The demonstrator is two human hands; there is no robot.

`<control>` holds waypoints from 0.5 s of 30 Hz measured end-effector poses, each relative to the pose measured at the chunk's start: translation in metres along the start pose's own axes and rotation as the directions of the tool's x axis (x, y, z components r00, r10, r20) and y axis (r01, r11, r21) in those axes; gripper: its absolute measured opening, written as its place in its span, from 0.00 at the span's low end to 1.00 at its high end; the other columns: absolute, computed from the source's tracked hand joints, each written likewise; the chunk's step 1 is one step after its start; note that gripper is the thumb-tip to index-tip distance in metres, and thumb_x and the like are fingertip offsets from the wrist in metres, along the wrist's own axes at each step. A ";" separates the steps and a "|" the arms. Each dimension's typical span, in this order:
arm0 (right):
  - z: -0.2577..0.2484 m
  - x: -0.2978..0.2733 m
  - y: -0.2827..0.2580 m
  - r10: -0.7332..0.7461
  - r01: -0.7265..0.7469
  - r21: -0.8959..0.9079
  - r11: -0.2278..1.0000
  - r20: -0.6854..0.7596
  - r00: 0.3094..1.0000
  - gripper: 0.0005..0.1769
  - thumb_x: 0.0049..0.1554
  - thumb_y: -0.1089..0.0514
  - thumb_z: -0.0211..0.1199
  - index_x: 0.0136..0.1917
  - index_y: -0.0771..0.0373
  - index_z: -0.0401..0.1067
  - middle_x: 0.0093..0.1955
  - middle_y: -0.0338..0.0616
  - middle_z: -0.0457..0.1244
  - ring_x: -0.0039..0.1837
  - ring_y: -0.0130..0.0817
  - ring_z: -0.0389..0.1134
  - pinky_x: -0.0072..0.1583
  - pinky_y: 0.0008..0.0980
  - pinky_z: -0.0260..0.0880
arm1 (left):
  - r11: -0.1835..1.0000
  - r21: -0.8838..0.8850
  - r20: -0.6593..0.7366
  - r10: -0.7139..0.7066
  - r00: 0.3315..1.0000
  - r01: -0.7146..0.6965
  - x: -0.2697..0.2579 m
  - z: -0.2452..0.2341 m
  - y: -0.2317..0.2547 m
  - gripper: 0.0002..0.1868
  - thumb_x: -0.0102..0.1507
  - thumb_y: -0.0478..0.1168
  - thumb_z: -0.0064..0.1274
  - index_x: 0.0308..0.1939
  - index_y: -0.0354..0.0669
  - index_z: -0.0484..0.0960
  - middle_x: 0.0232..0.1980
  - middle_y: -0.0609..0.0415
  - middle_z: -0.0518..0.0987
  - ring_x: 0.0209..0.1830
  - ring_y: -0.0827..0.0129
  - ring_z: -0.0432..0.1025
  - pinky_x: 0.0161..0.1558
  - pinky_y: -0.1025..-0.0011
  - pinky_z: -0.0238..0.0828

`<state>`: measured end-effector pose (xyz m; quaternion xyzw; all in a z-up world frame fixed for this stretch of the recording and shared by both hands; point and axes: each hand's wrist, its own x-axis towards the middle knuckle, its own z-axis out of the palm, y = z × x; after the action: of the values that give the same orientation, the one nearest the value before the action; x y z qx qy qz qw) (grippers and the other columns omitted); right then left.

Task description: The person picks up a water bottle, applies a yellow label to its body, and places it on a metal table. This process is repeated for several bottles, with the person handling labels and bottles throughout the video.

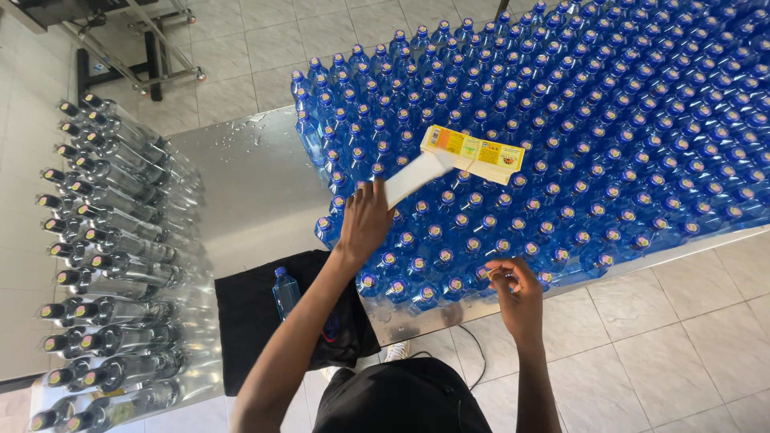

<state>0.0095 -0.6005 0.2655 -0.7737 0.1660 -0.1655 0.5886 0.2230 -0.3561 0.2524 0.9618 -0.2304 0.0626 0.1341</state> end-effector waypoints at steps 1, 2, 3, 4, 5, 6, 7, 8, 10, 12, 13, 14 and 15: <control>-0.002 0.000 0.000 -0.005 0.005 0.000 1.000 0.001 1.000 0.10 0.63 0.71 0.59 0.54 0.68 0.80 0.44 0.57 0.68 0.49 0.45 0.73 0.51 0.43 0.81 | 1.000 0.000 -0.005 -0.001 1.000 0.001 0.000 0.008 -0.003 0.28 0.68 0.44 0.61 0.66 0.35 0.70 0.53 0.40 0.82 0.52 0.48 0.83 0.50 0.52 0.82; -0.003 -0.001 -0.001 0.003 -0.003 0.001 1.000 -0.008 1.000 0.10 0.62 0.71 0.59 0.53 0.67 0.80 0.44 0.55 0.68 0.50 0.43 0.73 0.52 0.42 0.81 | 0.999 0.030 0.036 0.018 0.999 -0.019 0.001 0.016 -0.005 0.28 0.66 0.45 0.63 0.64 0.35 0.72 0.51 0.41 0.82 0.51 0.47 0.83 0.49 0.51 0.83; -0.005 -0.001 -0.001 0.013 -0.013 0.003 1.000 -0.020 1.000 0.11 0.62 0.71 0.60 0.53 0.66 0.81 0.44 0.52 0.68 0.50 0.40 0.72 0.52 0.41 0.81 | 0.997 0.058 0.079 0.039 0.996 -0.044 0.002 0.024 -0.007 0.27 0.64 0.45 0.65 0.61 0.35 0.74 0.49 0.41 0.82 0.50 0.45 0.83 0.48 0.51 0.83; -0.006 0.001 -0.002 0.009 -0.009 0.003 1.000 -0.022 1.000 0.11 0.62 0.71 0.60 0.53 0.66 0.81 0.44 0.52 0.68 0.50 0.40 0.72 0.52 0.41 0.81 | 0.997 0.058 0.076 0.041 0.996 -0.046 0.001 0.014 -0.004 0.27 0.64 0.45 0.65 0.61 0.35 0.74 0.49 0.41 0.82 0.50 0.45 0.83 0.48 0.51 0.83; -0.008 0.002 -0.003 0.001 -0.001 -0.009 1.000 -0.030 1.000 0.11 0.62 0.71 0.60 0.53 0.66 0.81 0.44 0.52 0.68 0.50 0.40 0.72 0.52 0.41 0.81 | 0.969 -0.239 0.193 -0.015 0.981 0.061 0.000 0.005 0.001 0.23 0.67 0.45 0.59 0.61 0.36 0.74 0.48 0.39 0.83 0.48 0.43 0.84 0.45 0.49 0.82; -0.010 0.002 -0.003 -0.007 0.006 -0.022 1.000 -0.037 0.999 0.11 0.63 0.70 0.60 0.54 0.66 0.82 0.44 0.52 0.69 0.49 0.39 0.72 0.52 0.40 0.81 | 0.846 -0.497 0.318 -0.031 0.947 0.195 -0.002 -0.003 0.005 0.20 0.70 0.45 0.52 0.61 0.36 0.74 0.47 0.37 0.84 0.46 0.41 0.84 0.43 0.48 0.81; -0.010 0.004 -0.003 -0.007 0.006 -0.023 1.000 -0.041 0.999 0.11 0.63 0.70 0.60 0.54 0.66 0.82 0.44 0.52 0.69 0.49 0.39 0.72 0.52 0.40 0.81 | 0.846 -0.498 0.319 -0.028 0.947 0.192 0.004 0.002 0.006 0.20 0.70 0.45 0.52 0.61 0.36 0.74 0.47 0.37 0.84 0.46 0.41 0.84 0.43 0.48 0.81; -0.010 0.005 -0.003 0.033 -0.031 0.034 0.999 -0.048 0.998 0.10 0.63 0.69 0.60 0.54 0.67 0.81 0.45 0.53 0.69 0.50 0.39 0.72 0.54 0.42 0.81 | 0.589 -0.691 0.482 -0.056 0.874 0.419 0.009 0.007 0.008 0.14 0.65 0.46 0.54 0.46 0.39 0.79 0.34 0.44 0.82 0.33 0.53 0.82 0.35 0.57 0.82; -0.002 0.010 -0.010 0.076 -0.071 0.090 0.993 -0.054 0.996 0.10 0.64 0.67 0.60 0.55 0.68 0.80 0.46 0.55 0.70 0.51 0.39 0.72 0.57 0.44 0.81 | 0.246 -0.748 0.633 -0.014 0.774 0.616 0.010 0.006 0.018 0.13 0.61 0.47 0.56 0.32 0.41 0.84 0.22 0.50 0.79 0.20 0.63 0.79 0.27 0.66 0.84; 0.013 0.021 -0.025 0.102 -0.089 0.300 0.950 -0.030 0.994 0.12 0.66 0.58 0.64 0.57 0.68 0.80 0.51 0.58 0.72 0.57 0.43 0.73 0.64 0.50 0.79 | -0.323 -0.629 0.749 -0.008 0.663 0.707 0.003 -0.007 0.036 0.11 0.62 0.42 0.57 0.41 0.38 0.80 0.30 0.50 0.81 0.26 0.62 0.81 0.31 0.63 0.85; 0.022 0.035 -0.017 0.104 -0.090 0.298 0.950 -0.034 0.994 0.12 0.66 0.58 0.64 0.57 0.68 0.80 0.51 0.58 0.72 0.57 0.43 0.73 0.64 0.50 0.79 | -0.323 -0.627 0.750 -0.004 0.661 0.709 0.000 0.012 0.035 0.11 0.62 0.42 0.57 0.41 0.38 0.80 0.30 0.50 0.81 0.26 0.62 0.81 0.31 0.63 0.85; 0.030 0.048 -0.010 0.130 -0.123 0.390 0.913 0.008 0.992 0.11 0.66 0.59 0.65 0.57 0.69 0.80 0.53 0.59 0.71 0.58 0.47 0.74 0.65 0.51 0.79 | -0.486 -0.582 0.709 0.089 0.700 0.652 -0.004 0.031 0.035 0.18 0.62 0.40 0.57 0.54 0.36 0.78 0.35 0.51 0.81 0.32 0.63 0.80 0.37 0.62 0.84; 0.040 0.065 -0.003 0.144 -0.154 0.477 0.865 0.056 0.988 0.10 0.67 0.61 0.66 0.57 0.70 0.80 0.54 0.61 0.70 0.60 0.50 0.75 0.67 0.52 0.78 | -0.634 -0.510 0.646 0.164 0.745 0.582 -0.005 0.048 0.033 0.28 0.63 0.39 0.57 0.67 0.34 0.76 0.41 0.53 0.80 0.37 0.63 0.79 0.44 0.60 0.84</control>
<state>0.0858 -0.5949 0.2625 -0.5901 0.1735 -0.1483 0.7744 0.2062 -0.3958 0.2128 0.3182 0.1046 -0.4216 0.8426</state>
